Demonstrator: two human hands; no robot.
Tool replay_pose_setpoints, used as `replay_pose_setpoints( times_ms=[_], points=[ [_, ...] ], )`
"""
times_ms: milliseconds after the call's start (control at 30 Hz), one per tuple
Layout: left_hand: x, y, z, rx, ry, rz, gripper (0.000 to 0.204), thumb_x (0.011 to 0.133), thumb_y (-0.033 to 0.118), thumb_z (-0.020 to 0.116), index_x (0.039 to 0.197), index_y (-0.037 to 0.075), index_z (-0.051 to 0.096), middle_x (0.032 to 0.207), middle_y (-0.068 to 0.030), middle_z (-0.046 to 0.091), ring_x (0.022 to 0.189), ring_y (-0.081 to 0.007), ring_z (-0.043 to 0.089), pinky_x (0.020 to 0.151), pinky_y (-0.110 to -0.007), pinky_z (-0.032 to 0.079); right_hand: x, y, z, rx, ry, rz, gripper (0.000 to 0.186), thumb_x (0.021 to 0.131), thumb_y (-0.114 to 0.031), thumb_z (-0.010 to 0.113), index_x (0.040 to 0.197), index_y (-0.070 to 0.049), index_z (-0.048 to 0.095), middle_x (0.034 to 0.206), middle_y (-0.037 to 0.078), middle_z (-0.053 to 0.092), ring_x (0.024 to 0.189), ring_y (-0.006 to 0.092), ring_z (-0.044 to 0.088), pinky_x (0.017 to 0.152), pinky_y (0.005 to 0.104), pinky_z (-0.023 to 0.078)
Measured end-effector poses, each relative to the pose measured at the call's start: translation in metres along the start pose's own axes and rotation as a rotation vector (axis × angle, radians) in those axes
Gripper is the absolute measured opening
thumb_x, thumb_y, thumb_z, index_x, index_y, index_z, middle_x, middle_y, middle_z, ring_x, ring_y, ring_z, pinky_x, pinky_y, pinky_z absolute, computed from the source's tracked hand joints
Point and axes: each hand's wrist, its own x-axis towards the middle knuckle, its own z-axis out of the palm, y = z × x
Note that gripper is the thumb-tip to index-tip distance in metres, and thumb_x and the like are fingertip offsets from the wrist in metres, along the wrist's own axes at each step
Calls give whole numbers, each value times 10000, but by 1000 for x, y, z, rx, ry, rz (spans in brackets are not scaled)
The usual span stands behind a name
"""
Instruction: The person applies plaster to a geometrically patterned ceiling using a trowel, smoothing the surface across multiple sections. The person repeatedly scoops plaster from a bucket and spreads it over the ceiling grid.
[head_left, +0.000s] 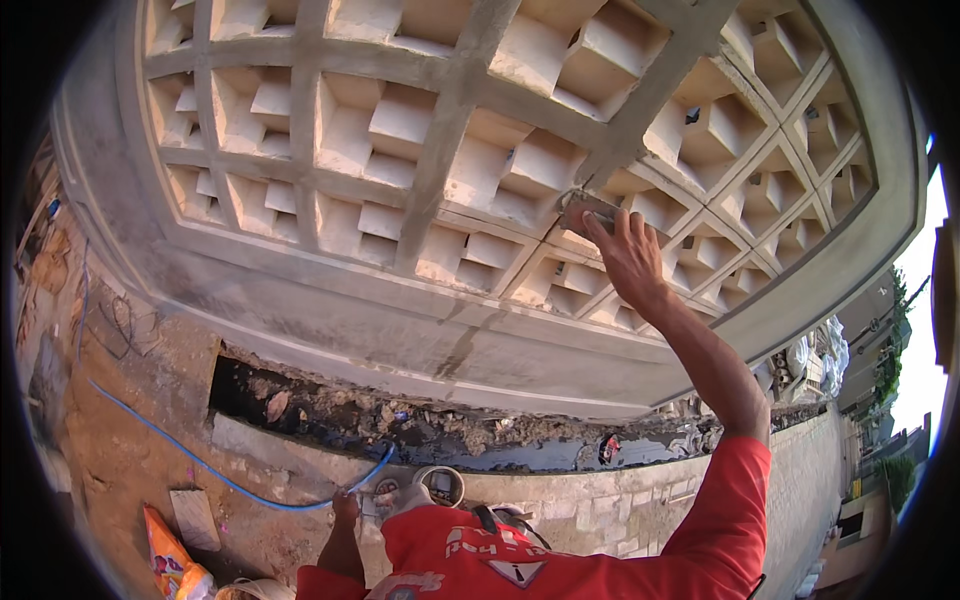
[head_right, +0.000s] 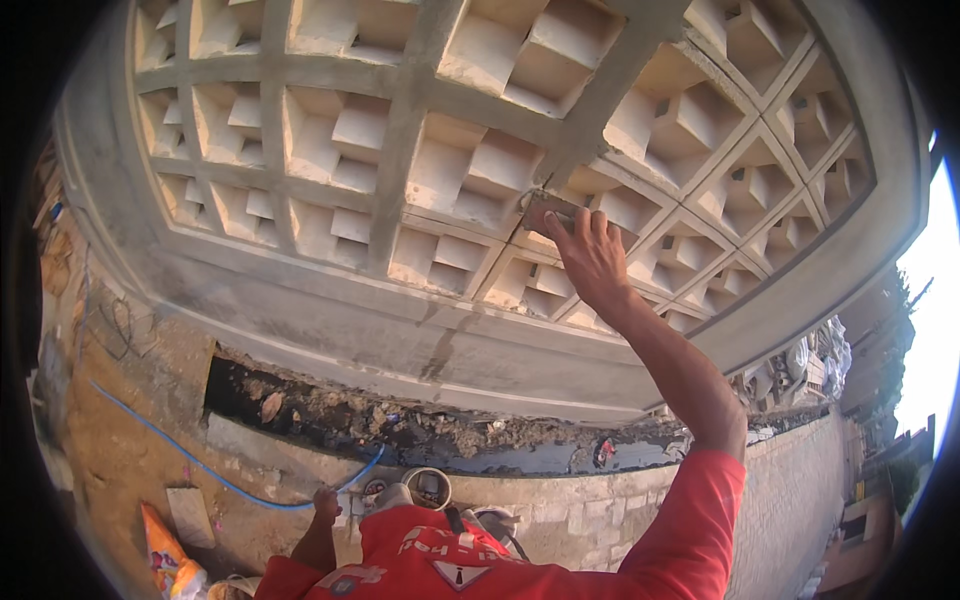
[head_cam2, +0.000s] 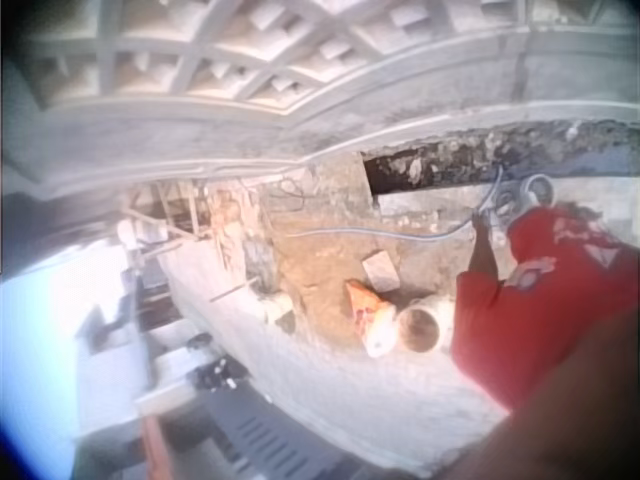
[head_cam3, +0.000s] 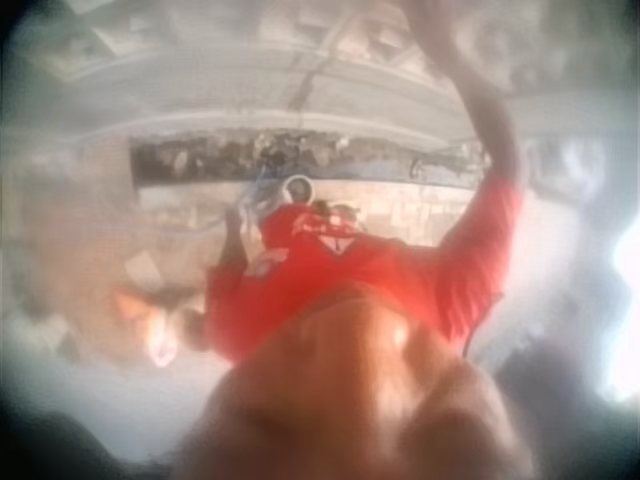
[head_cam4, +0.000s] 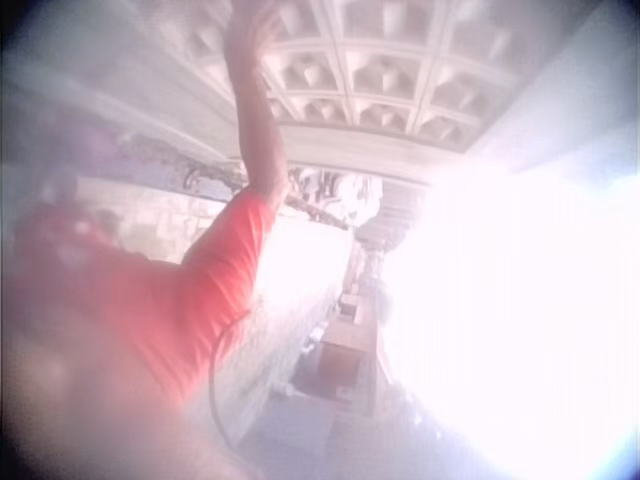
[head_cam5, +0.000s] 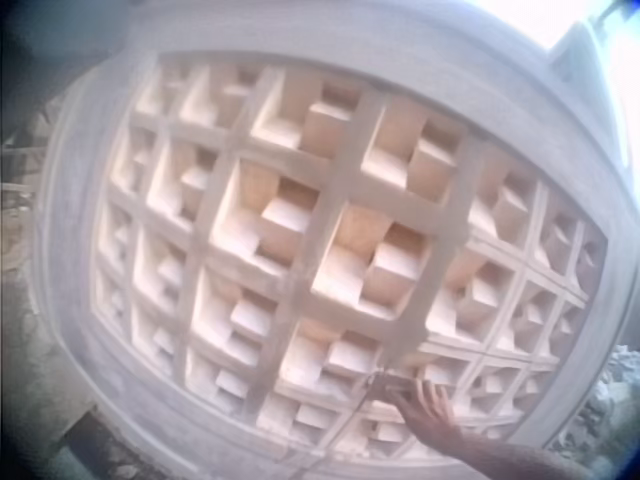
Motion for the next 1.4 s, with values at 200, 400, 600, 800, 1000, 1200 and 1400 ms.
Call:
replay_pose_setpoints(
  times_ms=[200, 400, 600, 800, 1000, 1200, 1400],
  points=[
    [2, 8, 16, 17, -7, 267, 262, 645, 190, 697, 838, 60, 579, 759, -146, 586, 616, -271, 565, 582, -432, 438, -3, 1, -8, -22, -52, 80, 554, 722, -20, 572, 1249, -171, 493, 974, 145, 468, 873, 297, 483, 724, 416, 456],
    [20, -44, -4, 511, 95, 743, 227, 748, 181, 610, 864, -10, 573, 768, -180, 606, 598, -294, 600, 550, -382, 490, -12, 3, -26, 50, -8, 102, 613, 678, 5, 581, 1257, -177, 492, 989, 140, 461, 887, 302, 495, 741, 429, 467],
    [31, -47, -5, 1096, 19, 463, 432, 554, 304, 787, 900, 91, 640, 826, -103, 649, 862, -277, 607, 810, -401, 454, 12, 12, -14, 9, 61, 26, 601, 690, -1, 577, 1258, -178, 492, 980, 142, 451, 868, 302, 487, 748, 424, 464],
    [37, -43, -4, 549, 90, 453, 454, 540, 284, 788, 912, 77, 627, 844, -113, 633, 840, -297, 592, 813, -423, 443, 8, 7, -16, -38, 5, 82, 598, 687, -3, 581, 1254, -170, 492, 984, 152, 457, 888, 316, 494, 754, 429, 471],
    [33, -37, 3, 344, 38, 377, 432, 530, 298, 785, 875, 89, 631, 836, -97, 633, 818, -290, 600, 786, -415, 458, -19, 4, -29, 62, -89, 184, 550, 718, -58, 593, 1254, -94, 478, 958, 171, 495, 840, 332, 537, 666, 435, 491],
    [29, -11, -16, 1412, -54, 663, 319, 517, 310, 767, 739, 114, 650, 752, -87, 633, 775, -271, 612, 717, -382, 487, 9, -14, -48, 403, 20, 475, 617, 685, -162, 586, 1283, -71, 464, 925, 174, 545, 805, 347, 589, 721, 431, 485],
    [18, 19, -37, 1324, 66, 865, 254, 541, 236, 752, 699, 80, 628, 757, -106, 627, 733, -269, 605, 670, -390, 473, 31, -35, -31, 469, 86, 603, 612, 697, -170, 577, 1286, -52, 457, 943, 194, 556, 775, 345, 606, 706, 430, 491]
  ],
)
